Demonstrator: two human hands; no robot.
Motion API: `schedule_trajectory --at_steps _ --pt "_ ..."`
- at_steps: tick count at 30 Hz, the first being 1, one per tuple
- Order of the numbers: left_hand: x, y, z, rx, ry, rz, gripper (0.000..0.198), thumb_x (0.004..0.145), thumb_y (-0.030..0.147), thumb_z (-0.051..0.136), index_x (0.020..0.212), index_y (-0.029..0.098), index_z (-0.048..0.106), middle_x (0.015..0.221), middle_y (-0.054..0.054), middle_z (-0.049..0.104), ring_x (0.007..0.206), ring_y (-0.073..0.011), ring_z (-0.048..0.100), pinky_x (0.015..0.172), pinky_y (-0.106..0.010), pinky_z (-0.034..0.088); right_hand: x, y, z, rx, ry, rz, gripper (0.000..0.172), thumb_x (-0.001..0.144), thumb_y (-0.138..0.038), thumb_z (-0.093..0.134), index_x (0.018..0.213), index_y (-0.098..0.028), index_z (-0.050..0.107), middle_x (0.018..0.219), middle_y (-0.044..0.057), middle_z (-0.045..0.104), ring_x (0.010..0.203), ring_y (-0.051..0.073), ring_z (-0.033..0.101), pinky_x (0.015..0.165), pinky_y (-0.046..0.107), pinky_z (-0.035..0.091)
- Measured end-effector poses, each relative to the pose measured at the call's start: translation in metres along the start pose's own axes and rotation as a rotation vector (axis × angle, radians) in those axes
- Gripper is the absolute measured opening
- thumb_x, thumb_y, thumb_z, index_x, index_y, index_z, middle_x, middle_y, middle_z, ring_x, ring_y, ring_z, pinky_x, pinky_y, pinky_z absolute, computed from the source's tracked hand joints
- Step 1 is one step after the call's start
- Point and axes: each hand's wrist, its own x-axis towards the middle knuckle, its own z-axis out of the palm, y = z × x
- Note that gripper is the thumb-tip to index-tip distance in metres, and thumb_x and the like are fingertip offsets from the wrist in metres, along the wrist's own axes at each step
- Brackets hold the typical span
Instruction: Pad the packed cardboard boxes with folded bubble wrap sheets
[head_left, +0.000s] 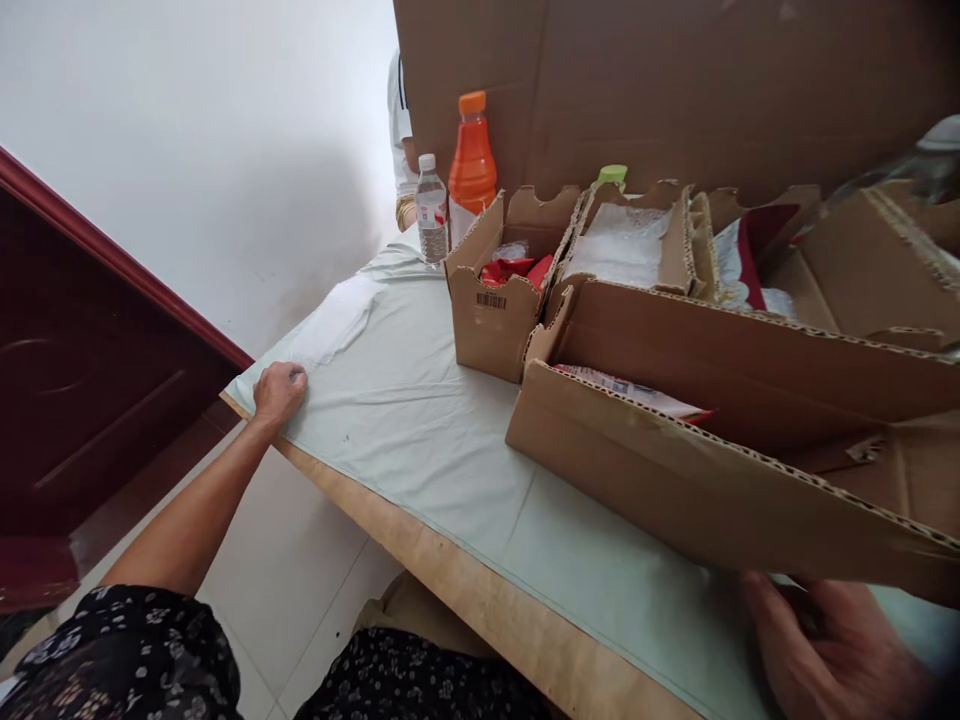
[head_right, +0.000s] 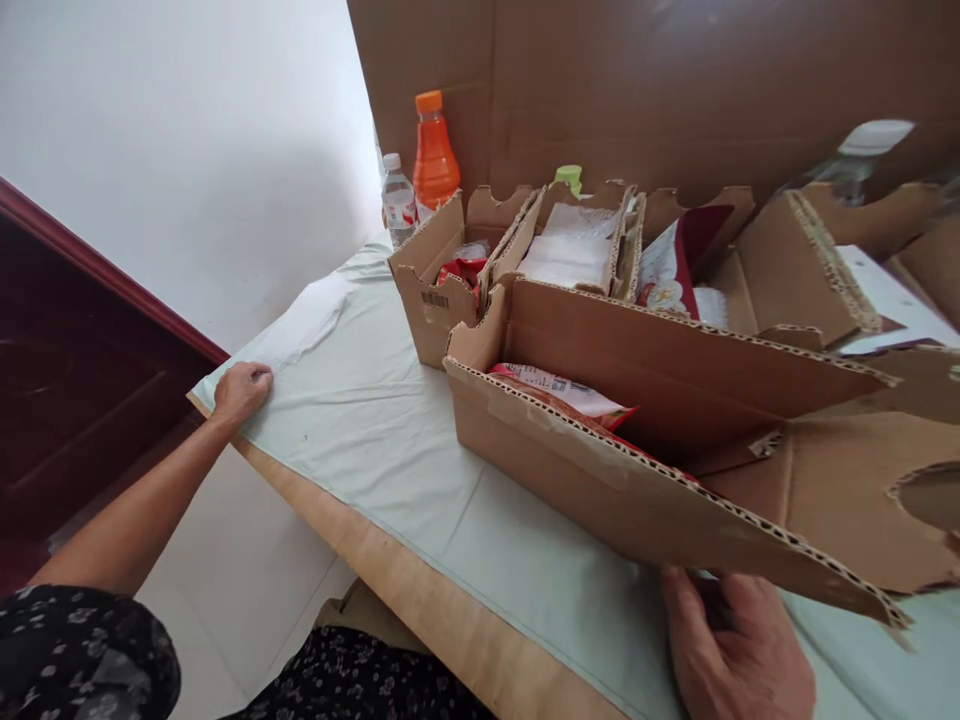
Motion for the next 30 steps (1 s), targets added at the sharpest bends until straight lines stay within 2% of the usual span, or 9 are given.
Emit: schedule_trajectory --at_steps 5,9,12,16,18,21,23,27,30 --pt "0.005 -0.009 -0.002 0.004 -0.018 0.052 0.011 0.073 0.032 0.062 0.068 0.022 0.062 0.087 -0.013 0.073 0.111 -0.0423 0.066 0.1 -0.053 0.049 0.003 -0.027 -0.007 -0.052 0.01 0.023 0.03 0.083 -0.061 0.057 0.089 -0.032 0.065 0.092 0.011 0.069 0.07 0.029 0.064 0.063 0.046 0.049" --pt "0.003 -0.007 -0.01 -0.07 -0.055 0.137 0.023 0.067 0.041 0.067 0.059 0.026 0.052 0.057 -0.002 0.055 0.105 -0.0424 0.067 0.101 -0.058 0.047 0.0 -0.035 -0.003 -0.029 0.053 -0.034 0.032 0.085 -0.055 0.053 0.083 -0.025 0.065 0.089 0.008 0.069 0.077 0.025 0.064 0.071 0.041 0.052" --pt "-0.001 0.0 -0.016 -0.134 -0.051 0.187 0.037 0.07 0.049 0.065 0.05 0.026 0.044 0.05 -0.002 0.044 0.112 -0.0465 0.065 0.104 -0.062 0.043 -0.001 -0.034 -0.003 -0.008 0.087 -0.034 0.031 0.086 -0.051 0.054 0.084 -0.024 0.068 0.106 0.01 0.073 0.078 0.022 0.065 0.073 0.039 0.054" --pt "-0.015 0.018 -0.042 -0.197 0.011 0.171 0.039 0.067 0.052 0.07 0.052 0.026 0.046 0.053 0.0 0.052 0.118 -0.0445 0.063 0.106 -0.059 0.043 -0.006 -0.032 -0.015 0.045 0.13 -0.015 0.035 0.087 -0.05 0.057 0.095 -0.021 0.075 0.132 0.016 0.07 0.066 0.017 0.063 0.064 0.038 0.054" --pt "-0.03 0.029 -0.062 -0.241 -0.009 0.143 0.03 0.064 0.048 0.074 0.054 0.026 0.054 0.053 0.0 0.056 0.106 -0.0415 0.067 0.098 -0.052 0.05 -0.011 -0.036 -0.025 0.038 0.178 -0.004 0.036 0.089 -0.05 0.059 0.101 -0.021 0.076 0.139 0.016 0.069 0.07 0.019 0.066 0.062 0.038 0.051" --pt "-0.072 0.053 -0.084 -0.361 -0.165 0.112 0.022 0.064 0.045 0.072 0.063 0.024 0.066 0.059 -0.001 0.064 0.074 -0.0305 0.069 0.072 -0.041 0.057 -0.025 -0.052 -0.037 0.064 0.245 0.039 0.029 0.094 -0.046 0.061 0.107 -0.026 0.077 0.139 0.013 0.07 0.102 0.029 0.073 0.082 0.044 0.055" --pt "-0.113 0.076 -0.087 -0.476 -0.3 0.116 0.028 0.068 0.05 0.071 0.069 0.022 0.069 0.068 -0.003 0.07 0.065 -0.0244 0.067 0.062 -0.036 0.057 -0.044 -0.069 -0.037 0.155 0.213 0.057 0.024 0.096 -0.046 0.063 0.106 -0.028 0.077 0.132 0.011 0.074 0.12 0.032 0.07 0.101 0.049 0.053" --pt "-0.214 0.136 -0.055 -1.025 -0.643 0.018 0.025 0.065 0.041 0.084 0.073 0.021 0.071 0.071 -0.001 0.068 0.06 -0.0147 0.061 0.057 -0.026 0.053 -0.095 -0.1 -0.02 0.385 -0.188 -0.054 0.035 0.099 -0.05 0.063 0.128 -0.03 0.071 0.123 0.008 0.079 0.107 0.028 0.077 0.09 0.043 0.063" --pt "-0.288 0.177 -0.021 -1.286 -0.891 -0.131 0.027 0.07 0.041 0.087 0.072 0.021 0.07 0.067 0.002 0.064 0.058 -0.0111 0.057 0.058 -0.023 0.05 -0.124 -0.108 -0.008 0.428 -0.42 -0.111 0.077 0.091 -0.059 0.071 0.158 -0.028 0.048 0.147 0.014 0.066 0.124 0.032 0.071 0.094 0.045 0.065"
